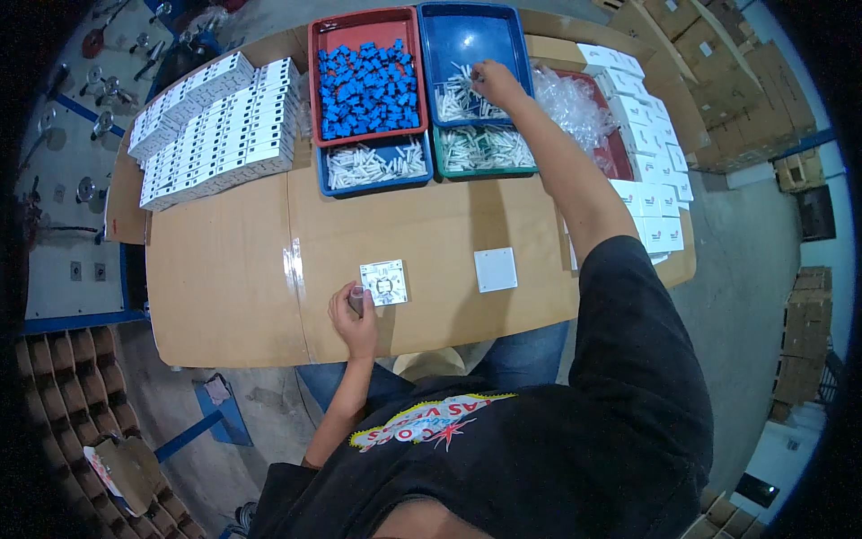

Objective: The person assembles small electronic components into white rectangular boxes. They place a blue plastic piece and a small bag of white connectors into the box, then close the lid and stack the finished unit. The process is repeated with multiple units on a workbench.

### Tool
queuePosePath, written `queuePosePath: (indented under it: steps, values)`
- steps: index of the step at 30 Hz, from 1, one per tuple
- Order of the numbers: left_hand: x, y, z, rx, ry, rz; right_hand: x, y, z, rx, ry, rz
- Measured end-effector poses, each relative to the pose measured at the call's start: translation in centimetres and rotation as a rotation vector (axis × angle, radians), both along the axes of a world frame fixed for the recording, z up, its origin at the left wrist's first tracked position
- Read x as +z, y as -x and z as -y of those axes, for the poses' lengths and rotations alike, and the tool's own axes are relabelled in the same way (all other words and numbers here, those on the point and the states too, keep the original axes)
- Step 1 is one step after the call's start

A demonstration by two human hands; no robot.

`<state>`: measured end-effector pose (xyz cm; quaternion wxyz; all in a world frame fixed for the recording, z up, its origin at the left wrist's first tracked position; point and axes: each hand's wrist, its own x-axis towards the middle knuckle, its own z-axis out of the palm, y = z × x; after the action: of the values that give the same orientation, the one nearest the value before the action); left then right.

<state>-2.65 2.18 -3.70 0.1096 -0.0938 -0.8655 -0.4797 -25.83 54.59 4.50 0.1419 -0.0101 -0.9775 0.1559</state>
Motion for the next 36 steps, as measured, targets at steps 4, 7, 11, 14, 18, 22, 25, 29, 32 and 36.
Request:
queuePosePath:
  steps: [4,7,11,14,18,22,25,29,32,36]
  values:
    - [0.2,-0.1,0.0,0.008,0.011,-0.018,-0.6,-2.8,0.2,-0.061,-0.010,-0.008]
    - [-0.1,-0.2,0.2,0.009,0.010,-0.009,0.2,-4.3,1.3,-0.091,-0.055,0.032]
    - [0.0,-0.1,0.1,0.014,-0.031,0.026,1.0,-4.9,1.8,-0.145,-0.055,0.151]
    - [-0.3,-0.1,0.1,0.021,-0.029,0.026,1.0,-4.6,2.6,-0.236,-0.030,0.147]
    - [-0.4,-0.1,0.1,0.022,-0.024,-0.004,0.8,-3.6,4.1,-0.351,-0.025,0.192]
    - [-0.3,-0.1,0.2,0.018,-0.008,0.002,-0.6,-3.6,4.9,-0.366,-0.070,0.218]
    - [-0.6,-0.2,0.4,0.014,-0.009,-0.013,-1.4,-3.4,5.1,-0.370,0.023,0.228]
    - [-0.7,-0.2,0.3,0.018,0.008,-0.042,-2.4,-3.6,3.1,-0.331,0.314,0.069]
    - [-0.7,-0.1,0.0,0.002,-0.006,-0.052,-2.5,-4.0,2.2,-0.386,0.513,-0.215]
    - [-0.6,0.1,0.1,0.018,-0.068,-0.036,-0.3,-6.4,6.5,-0.335,0.983,-0.298]
